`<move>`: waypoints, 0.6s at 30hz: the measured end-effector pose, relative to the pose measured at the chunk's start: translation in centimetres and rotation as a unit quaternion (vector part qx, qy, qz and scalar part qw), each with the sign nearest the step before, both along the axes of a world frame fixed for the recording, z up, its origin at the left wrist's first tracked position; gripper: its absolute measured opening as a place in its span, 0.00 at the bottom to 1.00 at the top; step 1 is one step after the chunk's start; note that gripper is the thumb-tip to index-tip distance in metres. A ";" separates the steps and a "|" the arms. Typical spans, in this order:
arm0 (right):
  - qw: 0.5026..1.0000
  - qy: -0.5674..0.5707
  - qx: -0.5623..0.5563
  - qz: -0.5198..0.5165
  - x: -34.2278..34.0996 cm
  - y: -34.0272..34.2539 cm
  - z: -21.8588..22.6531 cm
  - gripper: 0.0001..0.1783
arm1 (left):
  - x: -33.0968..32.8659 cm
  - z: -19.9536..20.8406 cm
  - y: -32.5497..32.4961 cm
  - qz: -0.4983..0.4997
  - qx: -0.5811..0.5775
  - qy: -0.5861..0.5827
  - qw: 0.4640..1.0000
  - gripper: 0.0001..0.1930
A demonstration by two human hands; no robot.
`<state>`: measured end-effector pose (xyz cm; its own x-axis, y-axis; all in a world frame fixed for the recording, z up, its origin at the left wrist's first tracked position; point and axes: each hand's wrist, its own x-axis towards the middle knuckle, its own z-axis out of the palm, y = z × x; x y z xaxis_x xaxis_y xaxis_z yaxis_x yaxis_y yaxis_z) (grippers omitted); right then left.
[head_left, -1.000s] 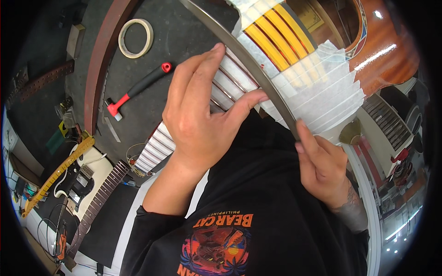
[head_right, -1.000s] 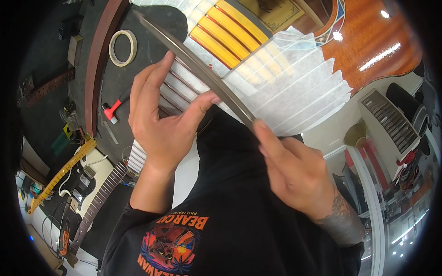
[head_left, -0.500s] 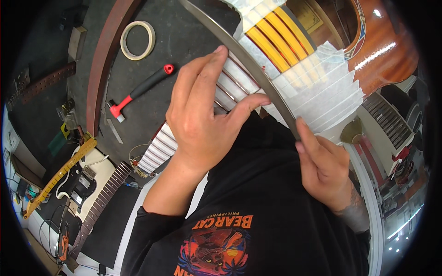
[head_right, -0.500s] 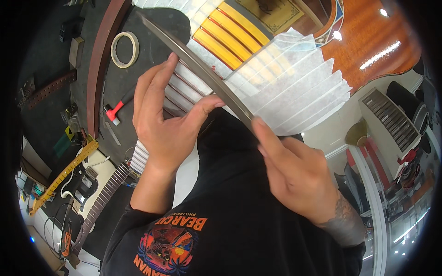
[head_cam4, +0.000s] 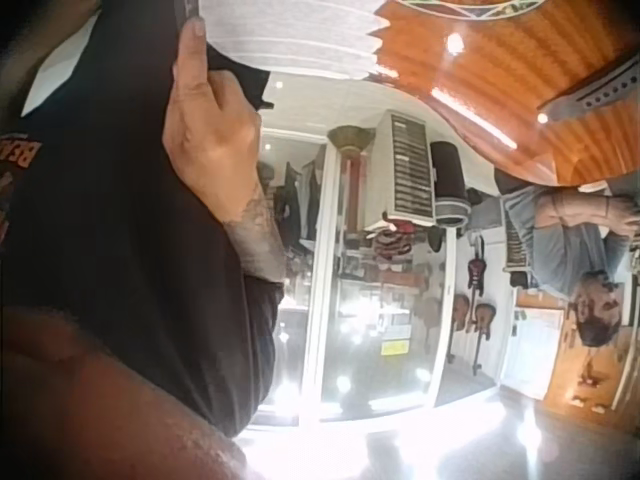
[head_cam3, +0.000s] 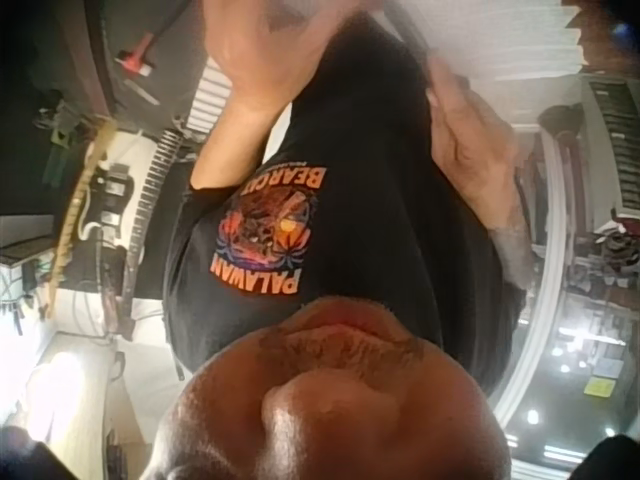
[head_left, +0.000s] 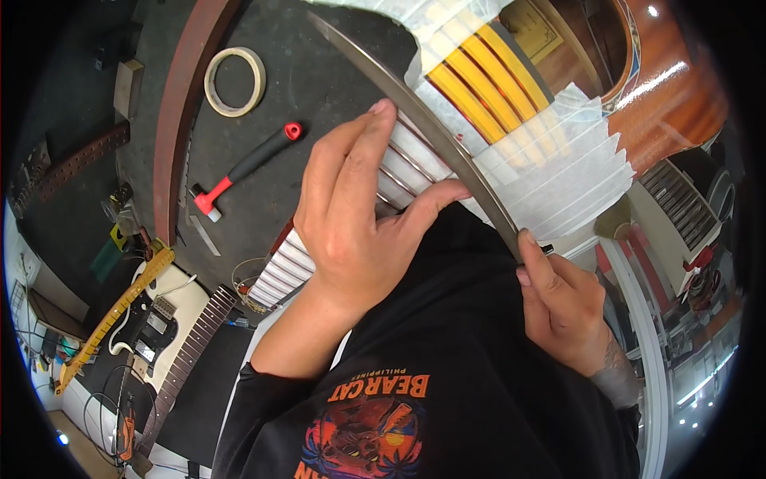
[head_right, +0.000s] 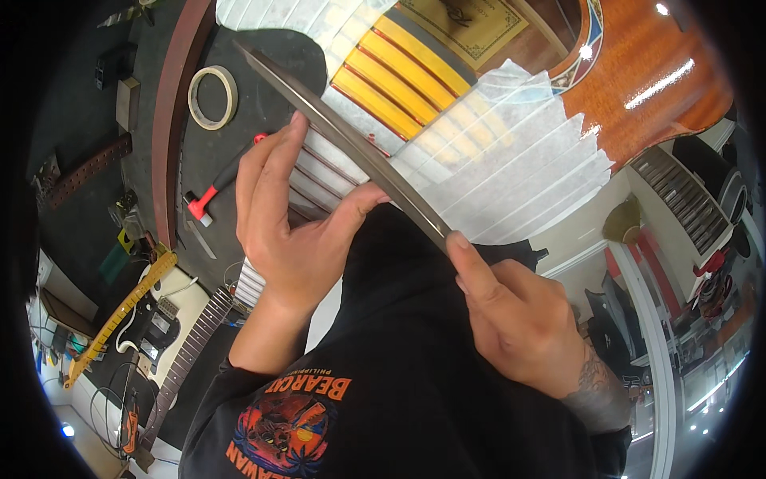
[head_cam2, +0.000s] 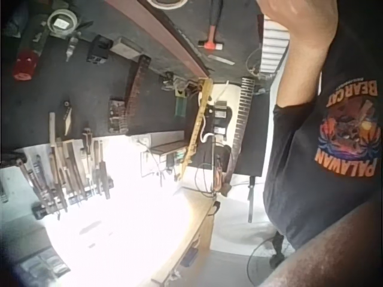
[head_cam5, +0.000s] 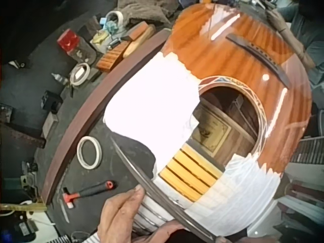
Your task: The person uses a metal file to level the frets on a guitar neck covered in masking tape.
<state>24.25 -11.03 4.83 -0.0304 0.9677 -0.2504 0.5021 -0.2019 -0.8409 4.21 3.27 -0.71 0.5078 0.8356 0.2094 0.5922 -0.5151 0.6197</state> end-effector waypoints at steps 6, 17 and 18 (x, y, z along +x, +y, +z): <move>0.999 0.024 -0.031 0.009 4.0 -7.9 0.2 0.35 | 0.1 0.1 -0.1 -0.002 0.003 0.000 1.000 0.43; 0.998 0.045 -0.041 -0.020 1.6 -1.9 -0.4 0.35 | 0.4 0.4 0.2 -0.007 0.008 0.008 1.000 0.42; 0.998 0.043 -0.047 -0.023 2.0 -3.7 -0.4 0.35 | 0.4 0.4 0.1 -0.009 0.001 0.006 1.000 0.42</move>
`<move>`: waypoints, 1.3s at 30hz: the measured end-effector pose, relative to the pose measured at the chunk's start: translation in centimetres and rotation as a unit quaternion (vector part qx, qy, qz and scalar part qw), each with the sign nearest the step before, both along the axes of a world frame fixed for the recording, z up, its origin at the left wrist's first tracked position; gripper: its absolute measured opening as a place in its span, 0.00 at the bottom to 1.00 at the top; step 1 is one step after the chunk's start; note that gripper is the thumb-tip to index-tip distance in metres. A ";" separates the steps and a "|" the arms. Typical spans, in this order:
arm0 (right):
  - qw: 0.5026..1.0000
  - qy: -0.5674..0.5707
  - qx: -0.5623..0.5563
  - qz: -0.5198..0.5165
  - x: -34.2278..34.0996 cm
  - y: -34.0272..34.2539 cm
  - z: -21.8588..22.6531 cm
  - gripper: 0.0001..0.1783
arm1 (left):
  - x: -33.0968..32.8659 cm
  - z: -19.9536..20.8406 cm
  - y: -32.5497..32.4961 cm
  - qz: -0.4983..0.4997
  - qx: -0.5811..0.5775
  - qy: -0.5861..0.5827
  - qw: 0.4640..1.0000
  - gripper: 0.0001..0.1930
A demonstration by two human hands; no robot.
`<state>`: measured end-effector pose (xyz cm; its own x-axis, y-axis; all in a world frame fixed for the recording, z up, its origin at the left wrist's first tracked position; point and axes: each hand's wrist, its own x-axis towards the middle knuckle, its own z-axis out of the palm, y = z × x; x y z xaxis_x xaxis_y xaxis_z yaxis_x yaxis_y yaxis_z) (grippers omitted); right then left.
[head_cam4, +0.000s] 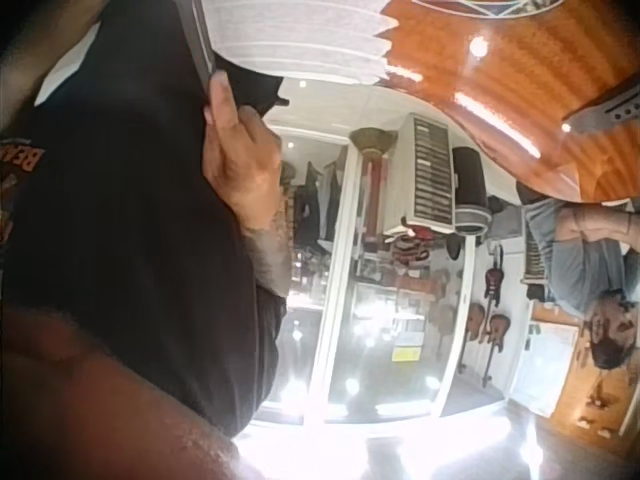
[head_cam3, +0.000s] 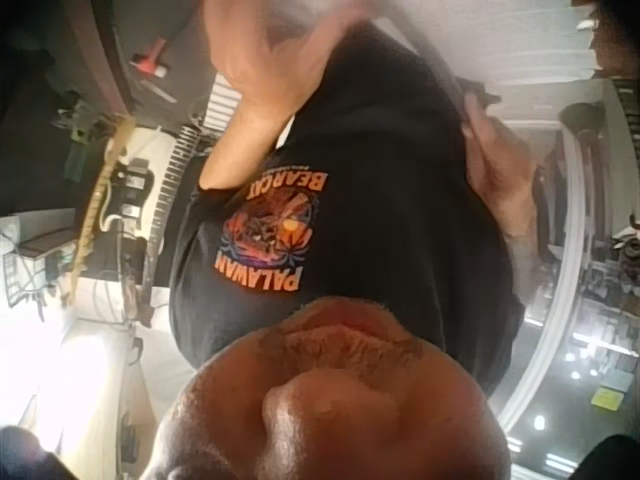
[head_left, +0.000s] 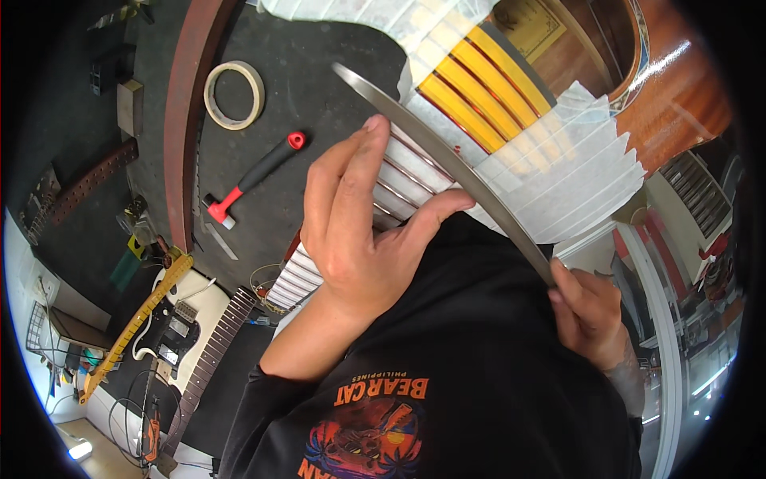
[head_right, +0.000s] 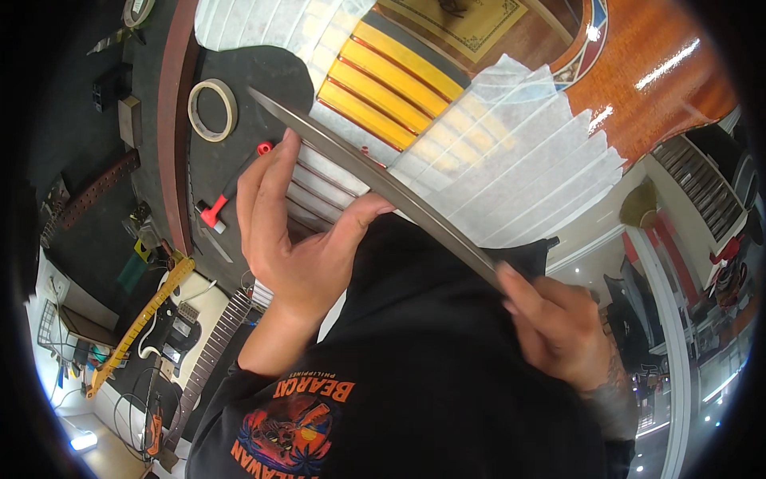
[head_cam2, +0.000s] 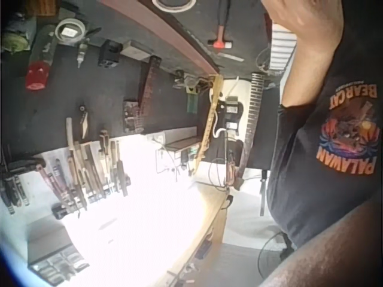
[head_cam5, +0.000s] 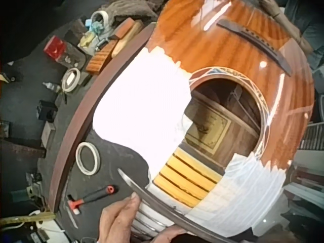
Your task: The person uses a metal file to level the frets on a guitar neck covered in masking tape.
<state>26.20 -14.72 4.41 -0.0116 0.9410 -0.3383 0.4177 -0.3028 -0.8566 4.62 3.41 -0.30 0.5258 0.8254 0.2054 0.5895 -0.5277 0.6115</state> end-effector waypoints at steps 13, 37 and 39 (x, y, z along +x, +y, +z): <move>0.999 0.026 0.045 0.002 -1.1 5.2 0.0 0.32 | -0.1 0.1 -0.5 0.018 -0.007 0.040 0.999 0.44; 0.997 -0.063 0.045 0.001 1.4 -7.6 -0.3 0.26 | -12.5 -9.6 8.9 -0.196 0.184 0.253 0.929 0.30; 0.993 -0.105 0.059 0.000 0.9 -8.3 -0.5 0.26 | -12.2 -9.8 8.5 -0.171 0.199 0.285 0.922 0.29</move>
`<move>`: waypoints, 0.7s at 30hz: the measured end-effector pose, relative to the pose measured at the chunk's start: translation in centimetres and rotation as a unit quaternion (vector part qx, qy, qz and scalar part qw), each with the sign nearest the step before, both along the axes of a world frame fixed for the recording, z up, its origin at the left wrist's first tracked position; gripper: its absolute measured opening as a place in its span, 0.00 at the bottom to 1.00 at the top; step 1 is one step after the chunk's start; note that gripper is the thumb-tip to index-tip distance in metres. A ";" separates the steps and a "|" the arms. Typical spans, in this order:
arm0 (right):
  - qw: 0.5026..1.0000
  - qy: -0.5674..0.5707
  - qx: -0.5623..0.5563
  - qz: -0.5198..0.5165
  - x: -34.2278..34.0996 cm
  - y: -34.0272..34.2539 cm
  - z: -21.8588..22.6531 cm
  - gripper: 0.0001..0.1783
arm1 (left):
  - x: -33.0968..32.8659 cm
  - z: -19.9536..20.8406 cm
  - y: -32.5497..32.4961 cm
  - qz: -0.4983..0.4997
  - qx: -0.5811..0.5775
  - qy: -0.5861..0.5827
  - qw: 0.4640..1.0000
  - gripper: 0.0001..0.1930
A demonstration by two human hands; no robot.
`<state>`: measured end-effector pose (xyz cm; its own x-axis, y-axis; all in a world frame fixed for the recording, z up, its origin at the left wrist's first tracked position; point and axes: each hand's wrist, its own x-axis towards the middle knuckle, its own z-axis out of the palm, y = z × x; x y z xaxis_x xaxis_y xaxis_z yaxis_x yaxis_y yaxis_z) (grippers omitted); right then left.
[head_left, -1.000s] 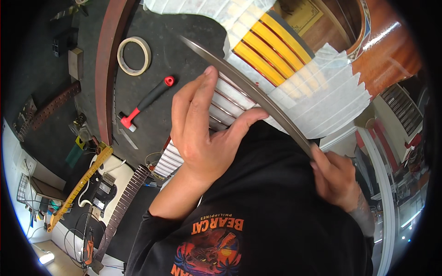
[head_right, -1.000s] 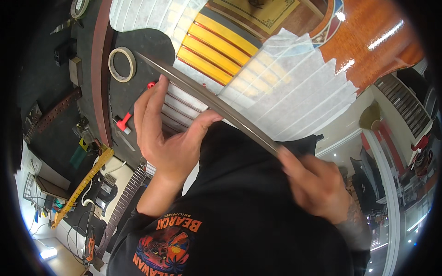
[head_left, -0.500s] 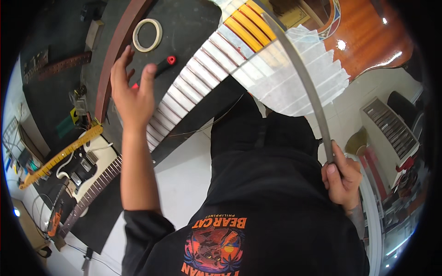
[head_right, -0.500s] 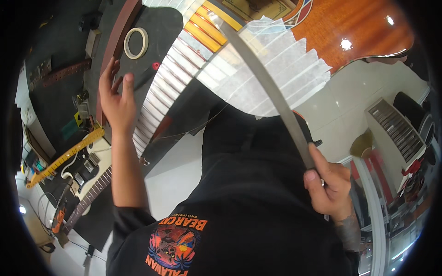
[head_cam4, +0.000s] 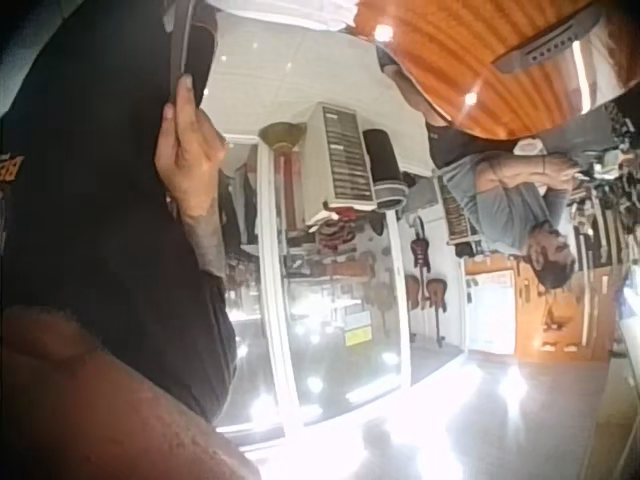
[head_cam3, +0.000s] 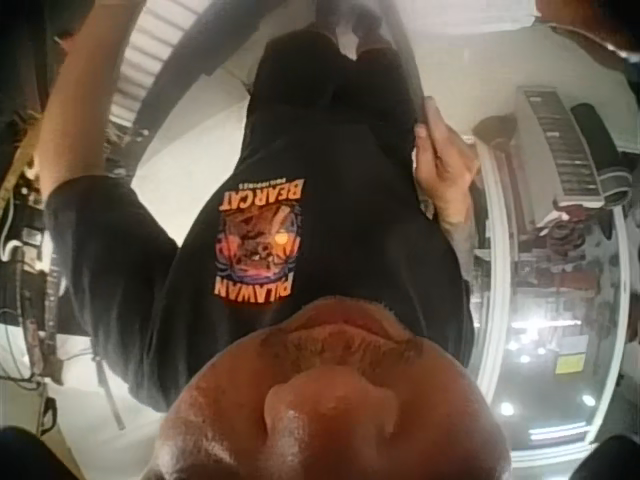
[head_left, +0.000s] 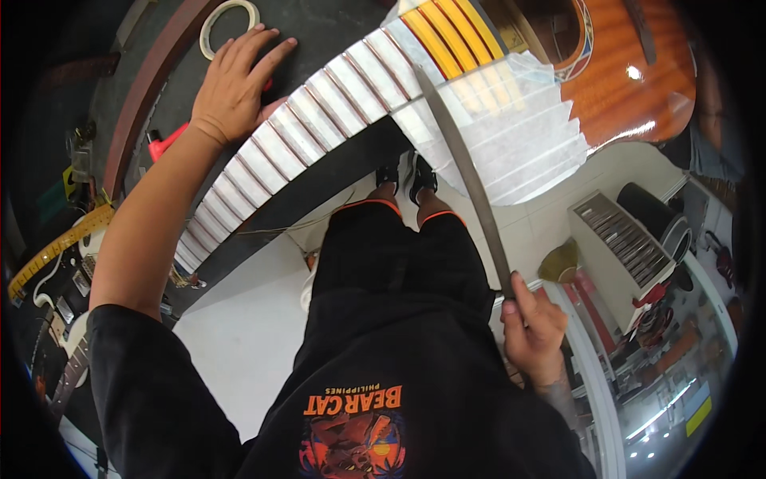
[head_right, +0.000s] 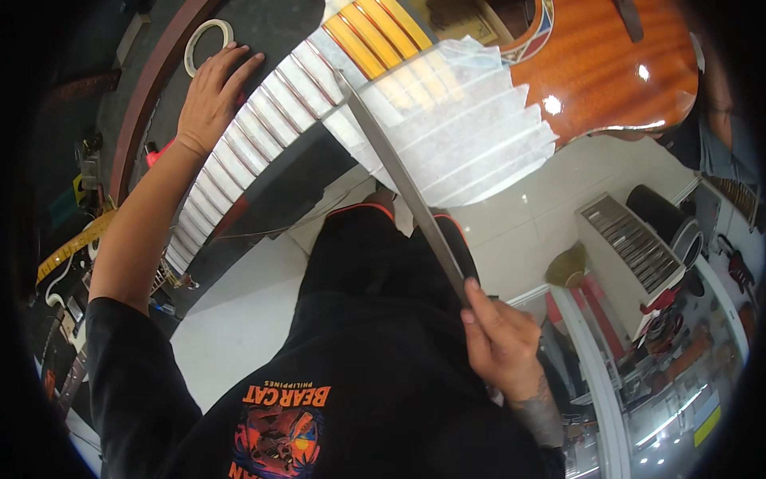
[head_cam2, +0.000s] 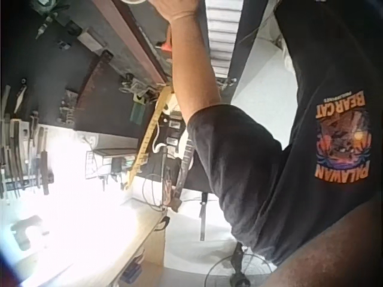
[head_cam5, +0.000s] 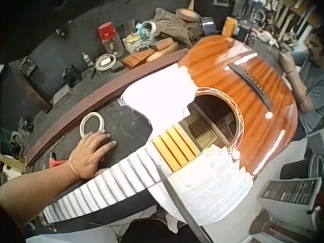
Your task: The person uses a metal file to level the frets on a guitar neck covered in masking tape.
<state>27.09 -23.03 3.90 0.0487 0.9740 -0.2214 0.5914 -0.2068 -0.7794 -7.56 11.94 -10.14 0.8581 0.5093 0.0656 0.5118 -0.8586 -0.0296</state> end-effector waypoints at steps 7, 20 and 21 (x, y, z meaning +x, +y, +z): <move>0.998 -0.054 0.020 0.034 -0.5 0.3 -0.2 0.29 | -0.9 -0.4 0.0 0.018 0.039 0.054 0.998 0.35; 0.990 -0.063 0.102 0.077 -3.3 13.5 -0.8 0.27 | -1.3 -0.8 0.0 0.016 0.059 0.083 0.995 0.32; 0.993 -0.043 0.091 0.067 -3.0 12.1 -1.0 0.27 | -1.7 -0.9 -0.2 0.019 0.057 0.089 0.994 0.32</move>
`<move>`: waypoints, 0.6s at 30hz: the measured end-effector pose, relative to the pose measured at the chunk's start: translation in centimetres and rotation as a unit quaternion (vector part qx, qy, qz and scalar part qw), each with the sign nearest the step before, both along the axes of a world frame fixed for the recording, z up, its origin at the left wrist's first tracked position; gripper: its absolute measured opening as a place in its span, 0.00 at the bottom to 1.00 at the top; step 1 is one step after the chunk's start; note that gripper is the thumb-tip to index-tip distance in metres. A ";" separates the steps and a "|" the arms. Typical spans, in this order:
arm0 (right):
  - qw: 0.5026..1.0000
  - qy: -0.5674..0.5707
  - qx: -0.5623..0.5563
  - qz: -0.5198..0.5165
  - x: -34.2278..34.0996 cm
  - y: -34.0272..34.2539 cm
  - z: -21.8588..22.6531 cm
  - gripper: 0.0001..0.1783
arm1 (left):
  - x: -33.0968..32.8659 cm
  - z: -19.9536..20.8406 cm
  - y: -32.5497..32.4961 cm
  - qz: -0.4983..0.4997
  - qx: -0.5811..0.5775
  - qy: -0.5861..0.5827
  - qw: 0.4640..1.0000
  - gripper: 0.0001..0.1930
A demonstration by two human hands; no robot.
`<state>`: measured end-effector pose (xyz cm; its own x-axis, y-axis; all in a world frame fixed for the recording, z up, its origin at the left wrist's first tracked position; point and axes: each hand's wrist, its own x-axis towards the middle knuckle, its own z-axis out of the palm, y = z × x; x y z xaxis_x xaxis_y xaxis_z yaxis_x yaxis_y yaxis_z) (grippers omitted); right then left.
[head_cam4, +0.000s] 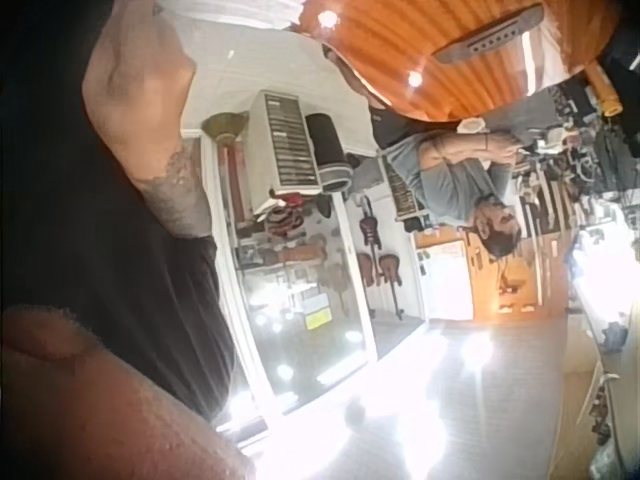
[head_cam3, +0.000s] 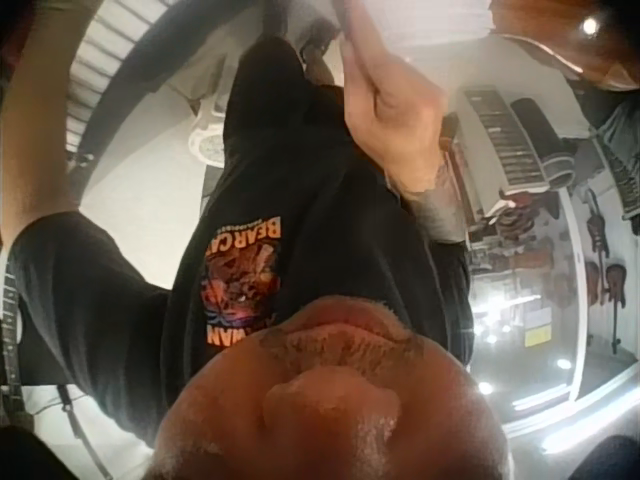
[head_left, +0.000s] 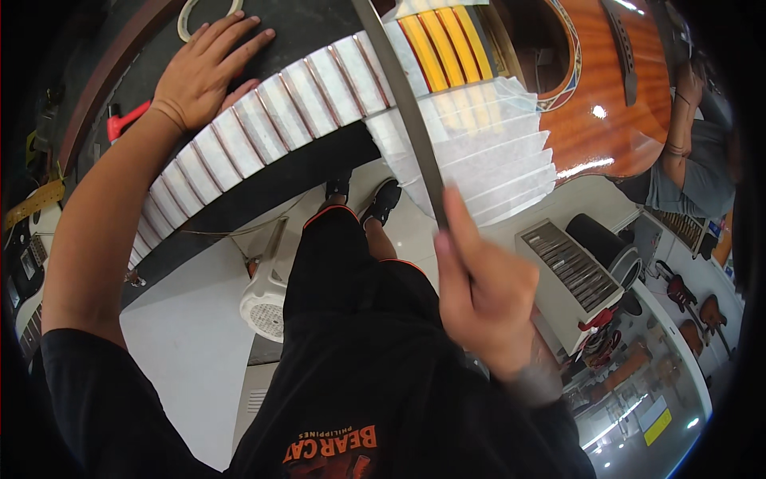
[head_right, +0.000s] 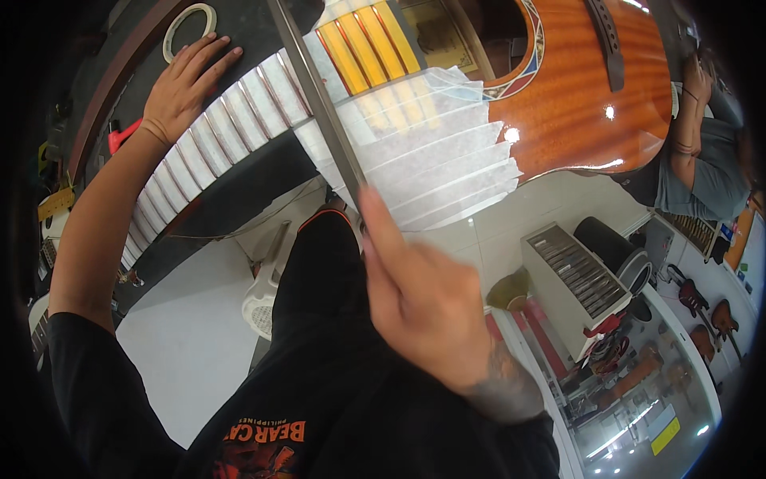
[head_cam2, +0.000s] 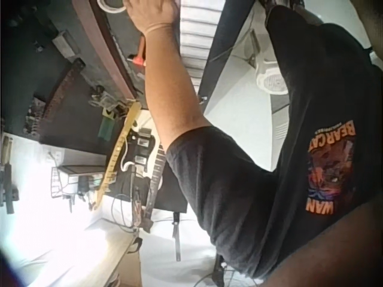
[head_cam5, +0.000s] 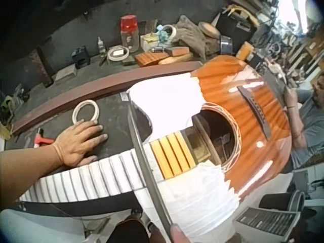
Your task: The person uses a metal file to level the frets on a guitar neck covered in masking tape.
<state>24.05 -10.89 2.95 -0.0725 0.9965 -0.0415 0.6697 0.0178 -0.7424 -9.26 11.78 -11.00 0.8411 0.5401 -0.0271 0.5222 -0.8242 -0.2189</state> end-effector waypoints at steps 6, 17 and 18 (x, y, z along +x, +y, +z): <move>1.000 -0.008 -0.014 0.002 3.8 -10.9 -0.6 0.30 | 0.9 0.6 -0.3 0.019 -0.004 -0.007 1.000 0.32; 1.000 -0.018 -0.011 0.010 0.3 -0.4 0.7 0.32 | 0.8 0.8 -0.3 0.018 -0.014 0.004 1.000 0.32; 1.000 -0.018 -0.017 0.014 0.1 1.0 0.8 0.30 | 0.8 0.8 -0.3 0.018 -0.012 0.002 1.000 0.32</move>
<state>24.15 -9.85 3.73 -0.0975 0.9922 -0.0779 0.6960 0.0120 -0.7180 -8.50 11.43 -10.16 0.8210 0.5693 -0.0438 0.5509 -0.8099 -0.2013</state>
